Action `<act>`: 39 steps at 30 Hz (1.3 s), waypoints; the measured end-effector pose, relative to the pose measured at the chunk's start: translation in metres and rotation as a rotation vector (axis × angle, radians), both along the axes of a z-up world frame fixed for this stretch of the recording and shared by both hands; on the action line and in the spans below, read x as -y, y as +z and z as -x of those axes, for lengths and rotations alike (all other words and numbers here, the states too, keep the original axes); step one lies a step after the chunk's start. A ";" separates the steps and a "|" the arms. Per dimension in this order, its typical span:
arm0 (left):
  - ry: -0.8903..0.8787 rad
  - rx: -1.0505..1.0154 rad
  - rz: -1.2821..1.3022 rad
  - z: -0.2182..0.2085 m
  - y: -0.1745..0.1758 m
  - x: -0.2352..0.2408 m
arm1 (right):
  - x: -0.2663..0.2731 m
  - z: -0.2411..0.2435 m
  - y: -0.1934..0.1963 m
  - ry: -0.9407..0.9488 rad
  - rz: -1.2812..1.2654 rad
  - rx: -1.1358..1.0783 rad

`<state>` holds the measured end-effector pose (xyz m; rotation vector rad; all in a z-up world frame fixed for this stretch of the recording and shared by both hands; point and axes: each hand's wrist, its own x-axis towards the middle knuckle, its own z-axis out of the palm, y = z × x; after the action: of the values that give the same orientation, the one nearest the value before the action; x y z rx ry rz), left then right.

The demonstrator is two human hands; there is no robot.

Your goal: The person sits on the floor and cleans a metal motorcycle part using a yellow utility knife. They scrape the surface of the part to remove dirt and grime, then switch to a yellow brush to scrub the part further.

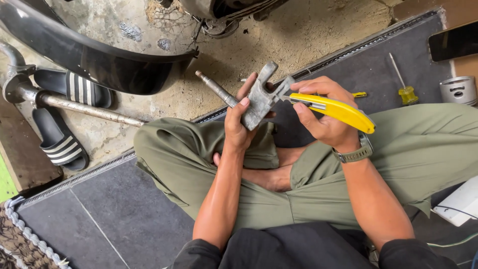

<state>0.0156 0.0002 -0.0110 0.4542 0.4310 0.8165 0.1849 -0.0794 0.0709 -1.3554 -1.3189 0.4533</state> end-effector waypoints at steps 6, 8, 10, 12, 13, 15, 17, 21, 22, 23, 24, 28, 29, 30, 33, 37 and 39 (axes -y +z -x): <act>0.026 -0.028 -0.015 0.002 -0.005 -0.003 | -0.010 0.013 0.007 0.002 -0.030 0.079; 0.031 -0.030 -0.011 0.002 -0.007 -0.002 | -0.010 0.014 0.001 0.008 -0.042 0.090; 0.035 -0.032 -0.007 0.002 -0.009 -0.002 | -0.011 0.014 -0.002 0.013 -0.055 0.100; 0.039 -0.073 -0.039 0.002 -0.010 -0.001 | -0.012 0.014 -0.002 0.024 -0.039 0.111; 0.039 -0.073 -0.038 0.002 -0.011 -0.001 | -0.011 0.014 -0.003 0.024 -0.037 0.111; 0.040 -0.059 -0.049 -0.001 -0.013 -0.001 | -0.011 0.014 -0.005 0.050 -0.044 0.123; 0.036 -0.059 -0.051 -0.001 -0.007 0.000 | -0.011 0.015 -0.005 0.055 -0.041 0.141; 0.039 -0.035 -0.052 -0.001 -0.029 -0.001 | -0.011 0.017 -0.004 0.082 -0.070 0.148; 0.038 -0.035 -0.052 -0.001 -0.025 -0.001 | -0.011 0.017 -0.006 0.081 -0.070 0.148; 0.039 -0.032 -0.054 -0.001 -0.021 -0.001 | -0.012 0.017 -0.007 0.068 -0.070 0.155; 0.038 -0.029 -0.054 -0.001 -0.017 0.000 | -0.011 0.017 -0.008 0.054 -0.070 0.163; 0.068 -0.025 -0.131 -0.002 -0.030 -0.001 | -0.012 0.021 -0.005 0.080 -0.064 0.155; 0.070 -0.017 -0.121 -0.003 -0.029 0.000 | -0.012 0.021 -0.006 0.067 -0.070 0.189; 0.071 -0.009 -0.110 -0.003 -0.029 0.001 | -0.012 0.021 -0.008 0.052 -0.077 0.223; 0.083 -0.003 -0.113 -0.003 -0.028 0.001 | -0.011 0.025 -0.006 0.071 -0.047 0.161; 0.092 0.015 -0.095 -0.003 -0.027 0.002 | -0.012 0.024 -0.008 0.036 -0.079 0.254; 0.092 0.024 -0.092 -0.005 -0.025 0.001 | -0.012 0.026 -0.004 0.065 -0.072 0.177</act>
<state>0.0202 -0.0012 -0.0361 0.5121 0.3956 0.9322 0.1587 -0.0675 0.0666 -1.3187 -1.5136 0.3318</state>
